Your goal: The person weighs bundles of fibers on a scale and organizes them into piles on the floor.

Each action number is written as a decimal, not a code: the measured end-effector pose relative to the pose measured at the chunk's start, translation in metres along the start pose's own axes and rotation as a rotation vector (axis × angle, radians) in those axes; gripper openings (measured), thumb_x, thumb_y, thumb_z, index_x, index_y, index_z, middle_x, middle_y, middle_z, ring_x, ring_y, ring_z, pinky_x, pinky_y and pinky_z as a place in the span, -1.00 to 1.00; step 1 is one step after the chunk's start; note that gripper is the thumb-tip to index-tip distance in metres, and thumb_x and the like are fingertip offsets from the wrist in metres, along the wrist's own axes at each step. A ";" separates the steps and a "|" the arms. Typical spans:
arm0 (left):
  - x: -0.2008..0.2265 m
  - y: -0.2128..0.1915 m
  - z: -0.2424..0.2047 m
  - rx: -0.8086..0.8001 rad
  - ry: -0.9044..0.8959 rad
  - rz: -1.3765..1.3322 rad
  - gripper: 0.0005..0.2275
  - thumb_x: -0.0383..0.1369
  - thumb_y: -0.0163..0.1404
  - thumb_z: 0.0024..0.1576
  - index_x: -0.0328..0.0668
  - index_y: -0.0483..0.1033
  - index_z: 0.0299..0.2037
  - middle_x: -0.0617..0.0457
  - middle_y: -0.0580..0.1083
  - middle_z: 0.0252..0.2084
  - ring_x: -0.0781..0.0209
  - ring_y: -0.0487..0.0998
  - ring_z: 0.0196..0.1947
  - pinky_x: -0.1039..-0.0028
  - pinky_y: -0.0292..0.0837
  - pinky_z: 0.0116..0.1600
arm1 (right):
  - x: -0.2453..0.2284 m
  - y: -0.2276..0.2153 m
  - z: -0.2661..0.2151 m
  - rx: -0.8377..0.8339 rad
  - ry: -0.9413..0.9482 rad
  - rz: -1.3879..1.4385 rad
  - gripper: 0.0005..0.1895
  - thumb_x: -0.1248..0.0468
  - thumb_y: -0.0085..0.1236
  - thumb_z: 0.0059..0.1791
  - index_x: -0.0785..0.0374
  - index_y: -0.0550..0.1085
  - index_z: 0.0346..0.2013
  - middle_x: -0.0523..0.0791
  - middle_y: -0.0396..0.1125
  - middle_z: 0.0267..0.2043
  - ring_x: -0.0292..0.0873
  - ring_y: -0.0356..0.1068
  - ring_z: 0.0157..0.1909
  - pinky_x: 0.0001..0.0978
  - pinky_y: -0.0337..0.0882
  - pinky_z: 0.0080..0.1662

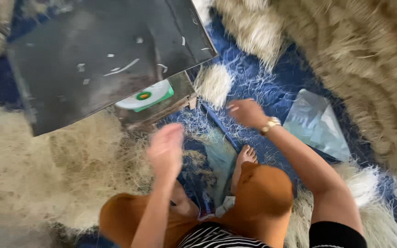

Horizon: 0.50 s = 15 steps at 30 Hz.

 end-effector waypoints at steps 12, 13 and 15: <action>-0.205 0.272 -0.052 -0.581 -0.445 0.059 -0.42 -0.71 -0.25 0.08 -0.21 0.17 0.37 -0.43 0.40 0.18 -0.42 0.37 0.22 -0.09 0.26 0.27 | 0.118 0.100 0.050 0.507 0.382 0.389 0.37 0.06 0.56 -0.31 0.11 -0.19 0.54 0.14 0.48 -0.10 0.26 0.42 0.08 0.10 0.30 0.17; -0.206 0.282 -0.049 -0.625 -0.461 0.045 -0.40 -0.71 -0.29 0.07 -0.24 0.09 0.40 -0.41 0.37 0.20 -0.43 0.35 0.22 -0.13 0.25 0.26 | 0.119 0.104 0.053 0.545 0.468 0.385 0.37 -0.05 0.53 -0.29 0.01 -0.22 0.54 0.05 0.50 -0.12 0.18 0.44 0.06 0.08 0.24 0.18; -0.212 0.300 -0.045 -0.674 -0.481 0.037 -0.37 -0.72 -0.32 0.07 -0.27 0.01 0.43 -0.39 0.35 0.22 -0.44 0.34 0.22 -0.17 0.24 0.25 | 0.117 0.107 0.060 0.580 0.563 0.384 0.36 -0.15 0.50 -0.27 -0.10 -0.25 0.54 -0.05 0.52 -0.14 0.10 0.46 0.04 0.06 0.19 0.20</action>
Point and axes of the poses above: each hand's wrist, its own z-axis towards the middle knuckle, its own y-axis out of the palm, x = y × z, the point moved 7 cm from there along z, towards the middle knuckle
